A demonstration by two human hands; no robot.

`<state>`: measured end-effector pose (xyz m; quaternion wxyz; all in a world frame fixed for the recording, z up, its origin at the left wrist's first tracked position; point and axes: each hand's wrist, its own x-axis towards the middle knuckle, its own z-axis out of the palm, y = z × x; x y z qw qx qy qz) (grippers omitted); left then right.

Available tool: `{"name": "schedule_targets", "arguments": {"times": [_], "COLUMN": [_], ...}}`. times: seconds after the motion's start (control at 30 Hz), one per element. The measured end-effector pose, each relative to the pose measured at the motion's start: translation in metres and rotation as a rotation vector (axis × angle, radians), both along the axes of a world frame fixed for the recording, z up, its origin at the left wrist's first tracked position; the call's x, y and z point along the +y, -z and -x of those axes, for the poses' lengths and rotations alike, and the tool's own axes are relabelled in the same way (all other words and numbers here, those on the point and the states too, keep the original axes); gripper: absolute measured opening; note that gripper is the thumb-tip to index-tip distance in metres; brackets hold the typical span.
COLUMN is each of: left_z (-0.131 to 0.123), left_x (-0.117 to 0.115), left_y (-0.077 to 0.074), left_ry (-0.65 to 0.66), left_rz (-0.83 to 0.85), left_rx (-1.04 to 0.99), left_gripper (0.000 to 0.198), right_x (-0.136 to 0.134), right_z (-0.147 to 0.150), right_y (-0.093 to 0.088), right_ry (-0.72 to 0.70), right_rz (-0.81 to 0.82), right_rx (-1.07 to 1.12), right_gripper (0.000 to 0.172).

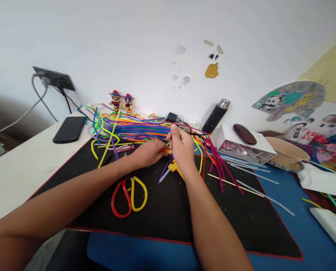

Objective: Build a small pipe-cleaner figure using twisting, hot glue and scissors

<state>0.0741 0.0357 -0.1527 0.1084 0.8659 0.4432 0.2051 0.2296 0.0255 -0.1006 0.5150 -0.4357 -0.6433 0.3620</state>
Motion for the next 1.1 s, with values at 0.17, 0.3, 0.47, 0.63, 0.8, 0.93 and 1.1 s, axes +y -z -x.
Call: {"name": "schedule_targets", "arguments": {"times": [0.17,0.3,0.47,0.63,0.8,0.93,1.1], "left_z": [0.0019,0.0023,0.0052,0.005,0.0059,0.0078,0.0105], "left_x": [-0.0001,-0.0008,0.0001,-0.0007,-0.0023,-0.0019,-0.0002], "left_y": [-0.0018,-0.0027,-0.0014,-0.0011,-0.0054,-0.0049,-0.0035], "left_ry": [0.002,0.053,0.078,0.015,0.011,-0.022,-0.021], "left_rz": [0.017,0.002,-0.013,-0.013,-0.027,-0.01,0.048], "left_rx": [-0.022,-0.014,0.017,0.064,0.034,0.07,0.001], "left_gripper": [0.013,0.012,0.016,0.017,0.016,0.019,0.025], "right_x": [-0.0018,-0.003,-0.0036,-0.0052,-0.008,-0.0087,-0.0069], "right_z": [0.0009,0.0024,0.0033,0.0033,0.0055,0.0063,0.0043], "right_y": [0.0006,0.001,0.0036,0.002,-0.0003,-0.0007,0.0008], "right_ry": [0.03,0.031,0.011,-0.007,0.0,0.002,-0.029], "right_rz": [-0.042,-0.058,-0.092,-0.114,-0.2,-0.224,-0.124], "right_rx": [0.016,0.012,-0.056,-0.134,-0.216,-0.248,-0.18], "right_gripper": [0.061,0.058,0.056,0.055,0.054,0.053,0.055]}}
